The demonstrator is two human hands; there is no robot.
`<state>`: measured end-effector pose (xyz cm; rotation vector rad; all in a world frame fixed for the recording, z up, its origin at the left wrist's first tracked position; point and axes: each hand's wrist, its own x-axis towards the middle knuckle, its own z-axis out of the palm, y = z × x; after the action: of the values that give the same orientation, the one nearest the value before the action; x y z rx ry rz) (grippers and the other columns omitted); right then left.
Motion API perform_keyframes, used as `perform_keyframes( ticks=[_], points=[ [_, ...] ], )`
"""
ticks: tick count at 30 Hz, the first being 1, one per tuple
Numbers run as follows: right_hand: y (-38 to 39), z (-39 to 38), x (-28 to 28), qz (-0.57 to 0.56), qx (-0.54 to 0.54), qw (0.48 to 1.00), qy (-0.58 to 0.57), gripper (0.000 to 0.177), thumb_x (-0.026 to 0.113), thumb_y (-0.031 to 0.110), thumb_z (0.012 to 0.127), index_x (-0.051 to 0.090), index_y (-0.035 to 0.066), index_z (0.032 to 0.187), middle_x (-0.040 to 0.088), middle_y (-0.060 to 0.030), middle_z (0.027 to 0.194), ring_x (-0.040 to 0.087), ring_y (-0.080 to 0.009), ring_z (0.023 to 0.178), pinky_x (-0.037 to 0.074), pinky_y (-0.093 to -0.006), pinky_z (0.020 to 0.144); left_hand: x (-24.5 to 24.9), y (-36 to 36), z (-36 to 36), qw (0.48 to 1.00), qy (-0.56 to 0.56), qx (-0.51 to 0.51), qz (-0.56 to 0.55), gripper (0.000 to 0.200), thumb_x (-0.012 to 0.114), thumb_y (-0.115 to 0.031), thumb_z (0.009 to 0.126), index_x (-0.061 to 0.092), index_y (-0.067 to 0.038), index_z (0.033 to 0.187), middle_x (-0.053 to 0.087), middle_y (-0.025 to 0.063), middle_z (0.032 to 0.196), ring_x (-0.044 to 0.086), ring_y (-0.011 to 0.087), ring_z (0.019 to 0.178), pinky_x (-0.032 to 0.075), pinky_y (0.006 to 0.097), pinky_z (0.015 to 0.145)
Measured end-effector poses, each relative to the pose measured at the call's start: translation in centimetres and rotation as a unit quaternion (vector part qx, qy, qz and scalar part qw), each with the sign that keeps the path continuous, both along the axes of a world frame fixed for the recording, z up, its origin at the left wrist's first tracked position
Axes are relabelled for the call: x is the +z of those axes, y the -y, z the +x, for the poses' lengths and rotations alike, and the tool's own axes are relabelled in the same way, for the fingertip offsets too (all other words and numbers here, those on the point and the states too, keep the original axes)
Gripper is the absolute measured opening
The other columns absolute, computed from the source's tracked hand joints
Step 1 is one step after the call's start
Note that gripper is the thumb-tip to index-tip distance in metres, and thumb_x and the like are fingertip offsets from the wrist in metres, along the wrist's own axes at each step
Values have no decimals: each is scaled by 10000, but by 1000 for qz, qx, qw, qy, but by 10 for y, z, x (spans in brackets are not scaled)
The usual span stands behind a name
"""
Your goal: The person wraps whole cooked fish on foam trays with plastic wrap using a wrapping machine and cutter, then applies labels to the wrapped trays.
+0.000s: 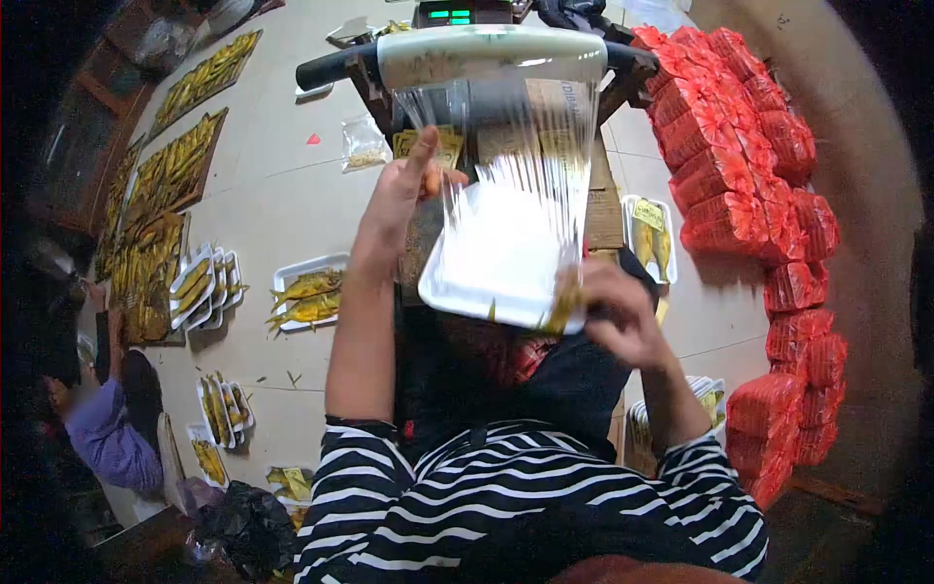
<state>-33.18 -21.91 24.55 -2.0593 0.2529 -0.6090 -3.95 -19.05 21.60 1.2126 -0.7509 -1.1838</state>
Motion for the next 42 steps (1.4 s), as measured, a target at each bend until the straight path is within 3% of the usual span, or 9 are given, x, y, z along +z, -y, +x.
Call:
perform_keyframes(
  ticks=[4, 8, 13, 18, 19, 25, 31, 35, 42],
  points=[
    [-7, -12, -32, 182, 76, 980, -7, 166, 509, 116, 791, 604, -20, 797, 567, -137, 974, 529, -244, 998, 390, -350, 887, -65, 20, -10, 996, 88, 14, 29, 429, 608, -397, 800, 629, 5, 947, 611, 43, 862, 526, 90, 794, 407, 227, 748],
    [54, -8, -85, 346, -150, 926, 3, 170, 561, 136, 773, 612, -6, 851, 565, -128, 895, 544, -255, 891, 420, -352, 788, -86, 12, -20, 997, 32, 67, -12, 243, 618, -148, 769, 617, -4, 964, 599, 10, 843, 516, 82, 758, 415, 220, 711],
    [74, 28, -113, -335, -353, 863, -133, 358, 602, 122, 713, 513, 20, 1045, 552, -181, 808, 524, -349, 730, 425, -427, 662, -88, -3, -41, 987, -3, 152, -52, 174, 594, -57, 779, 591, -20, 948, 578, 11, 845, 515, 73, 764, 423, 207, 687],
    [89, 5, -124, -64, -356, 932, -34, 233, 533, 82, 771, 499, -12, 981, 527, -93, 782, 523, -192, 689, 432, -318, 628, -108, -5, -49, 969, -160, 172, -71, 104, 596, -79, 819, 585, -18, 902, 596, 24, 851, 548, 77, 746, 448, 213, 678],
    [89, 6, -109, 242, -345, 907, 16, 235, 497, 101, 843, 502, 6, 1058, 511, -43, 815, 473, -75, 682, 413, -231, 585, -114, -5, -52, 957, -213, 177, -82, 97, 597, -88, 825, 584, -20, 893, 601, 28, 854, 557, 82, 744, 457, 219, 679],
    [89, 85, -17, 0, -37, 996, -77, 382, 475, 108, 869, 460, 136, 1250, 543, -21, 868, 523, -129, 707, 432, -279, 606, -96, -9, -66, 907, -355, 184, -132, 100, 543, -145, 869, 572, -50, 876, 612, 45, 869, 583, 104, 763, 487, 243, 679],
    [72, 114, 18, -333, -21, 909, -249, 410, 508, 170, 817, 509, 300, 1205, 538, -81, 839, 574, -237, 766, 470, -346, 651, -98, -8, -71, 917, -295, 196, -183, 121, 492, -176, 896, 539, -66, 877, 604, 23, 855, 582, 101, 756, 489, 255, 685],
    [105, 22, 44, -253, -213, 839, -431, 360, 536, 135, 798, 575, 251, 1136, 595, -123, 787, 591, -255, 755, 462, -331, 653, -89, -17, -69, 896, -371, 214, -114, 154, 466, -218, 910, 512, -87, 844, 564, 16, 822, 564, 112, 731, 487, 251, 657],
    [93, -6, -85, -64, -238, 949, -195, 627, 484, -86, 700, 511, 267, 1217, 542, -109, 948, 529, -218, 846, 419, -268, 758, -117, -14, -69, 870, -421, 230, -118, 160, 423, -233, 927, 511, -103, 900, 565, -9, 866, 548, 95, 843, 458, 257, 782]
  ],
)
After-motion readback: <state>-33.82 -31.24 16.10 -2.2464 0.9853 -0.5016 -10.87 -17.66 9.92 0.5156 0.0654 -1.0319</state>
